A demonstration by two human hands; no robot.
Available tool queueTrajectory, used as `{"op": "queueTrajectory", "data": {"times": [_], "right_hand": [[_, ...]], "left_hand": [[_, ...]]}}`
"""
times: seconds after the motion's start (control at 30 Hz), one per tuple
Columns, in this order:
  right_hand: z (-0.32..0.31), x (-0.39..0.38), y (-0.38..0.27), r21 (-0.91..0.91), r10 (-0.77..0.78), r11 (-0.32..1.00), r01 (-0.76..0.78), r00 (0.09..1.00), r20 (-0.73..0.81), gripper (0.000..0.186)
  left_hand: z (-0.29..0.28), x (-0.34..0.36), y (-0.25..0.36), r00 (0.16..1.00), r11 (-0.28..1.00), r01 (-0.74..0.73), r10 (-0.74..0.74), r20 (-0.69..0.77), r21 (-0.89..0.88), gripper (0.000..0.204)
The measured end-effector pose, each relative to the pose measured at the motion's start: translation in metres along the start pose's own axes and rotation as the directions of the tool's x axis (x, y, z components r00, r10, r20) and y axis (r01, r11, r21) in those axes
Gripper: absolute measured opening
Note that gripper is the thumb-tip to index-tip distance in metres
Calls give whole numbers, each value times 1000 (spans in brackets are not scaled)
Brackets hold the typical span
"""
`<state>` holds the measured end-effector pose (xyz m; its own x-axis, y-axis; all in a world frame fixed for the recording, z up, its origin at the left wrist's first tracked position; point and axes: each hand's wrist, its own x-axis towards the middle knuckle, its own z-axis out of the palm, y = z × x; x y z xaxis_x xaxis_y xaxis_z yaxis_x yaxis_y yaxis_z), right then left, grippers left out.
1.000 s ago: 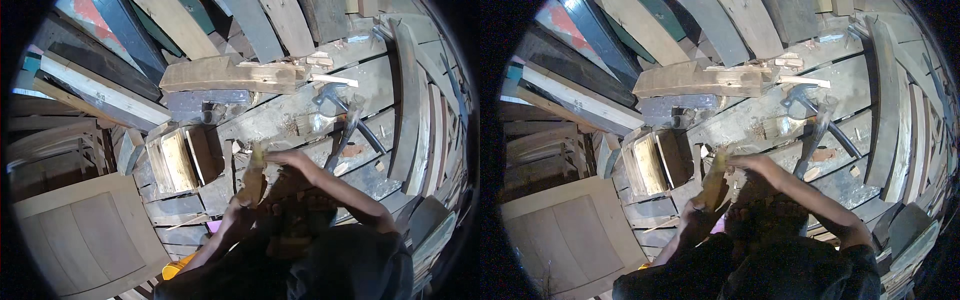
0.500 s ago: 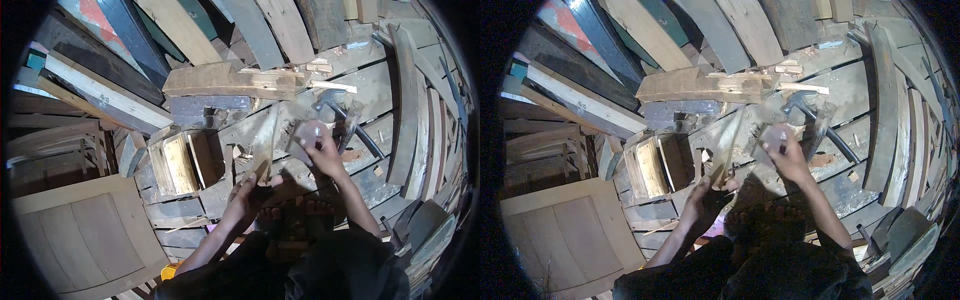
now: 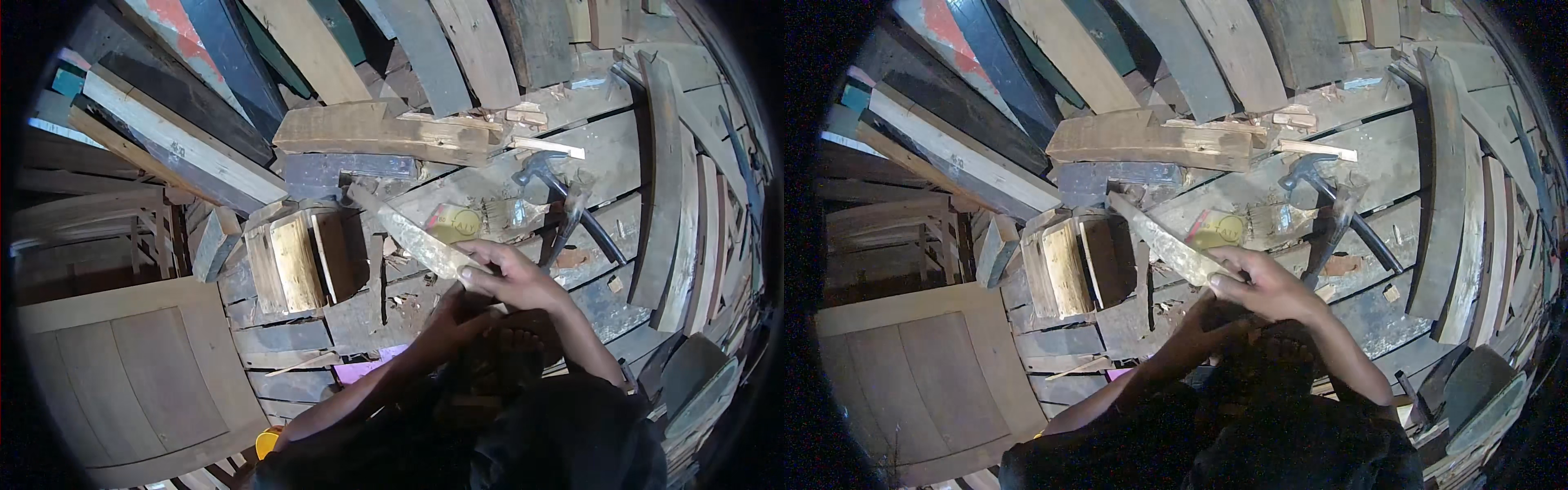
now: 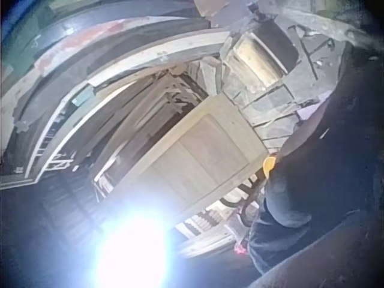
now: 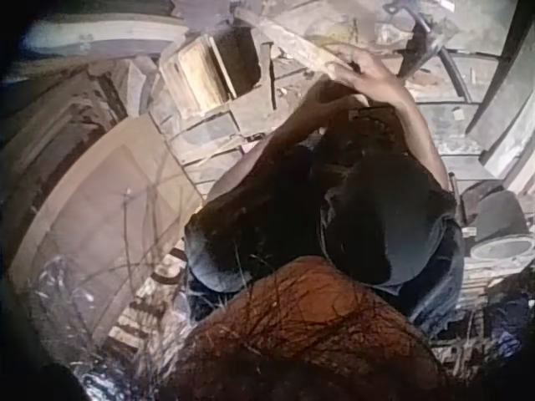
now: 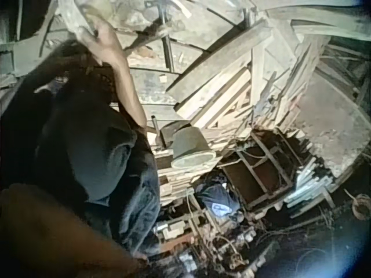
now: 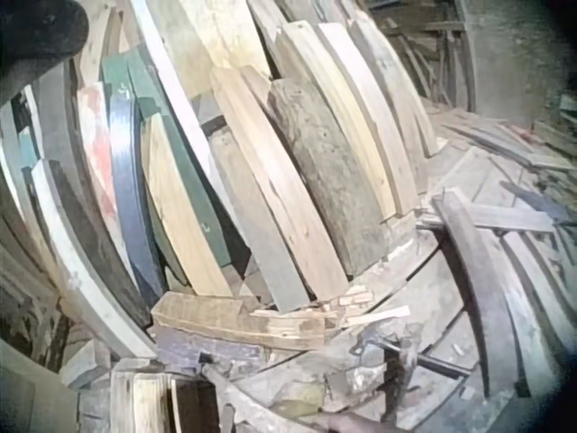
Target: The person shapes a piece of wood by chiseling it with a blade and a stone, then sands the wood with sandpaper.
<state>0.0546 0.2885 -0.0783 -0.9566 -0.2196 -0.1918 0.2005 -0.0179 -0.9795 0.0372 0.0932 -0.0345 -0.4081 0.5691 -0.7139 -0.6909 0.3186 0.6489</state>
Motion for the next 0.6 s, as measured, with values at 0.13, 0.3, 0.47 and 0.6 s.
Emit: {"op": "queueTrajectory", "data": {"times": [0.13,0.3,0.47,0.6], "right_hand": [[-37,7,-5,-165,24,986,-13,997,67,47],[-77,16,-3,-158,56,986,-46,997,57,30],[-89,26,-2,-158,10,987,4,996,91,30],[-86,35,6,-154,28,988,-18,998,64,28]], "left_hand": [[-46,-9,-4,994,908,-97,68,84,407,55],[-131,-23,13,780,690,-347,589,-213,635,37],[-136,-29,62,709,290,-233,704,-41,928,49],[-139,-30,62,824,366,-233,566,-16,901,45]]}}
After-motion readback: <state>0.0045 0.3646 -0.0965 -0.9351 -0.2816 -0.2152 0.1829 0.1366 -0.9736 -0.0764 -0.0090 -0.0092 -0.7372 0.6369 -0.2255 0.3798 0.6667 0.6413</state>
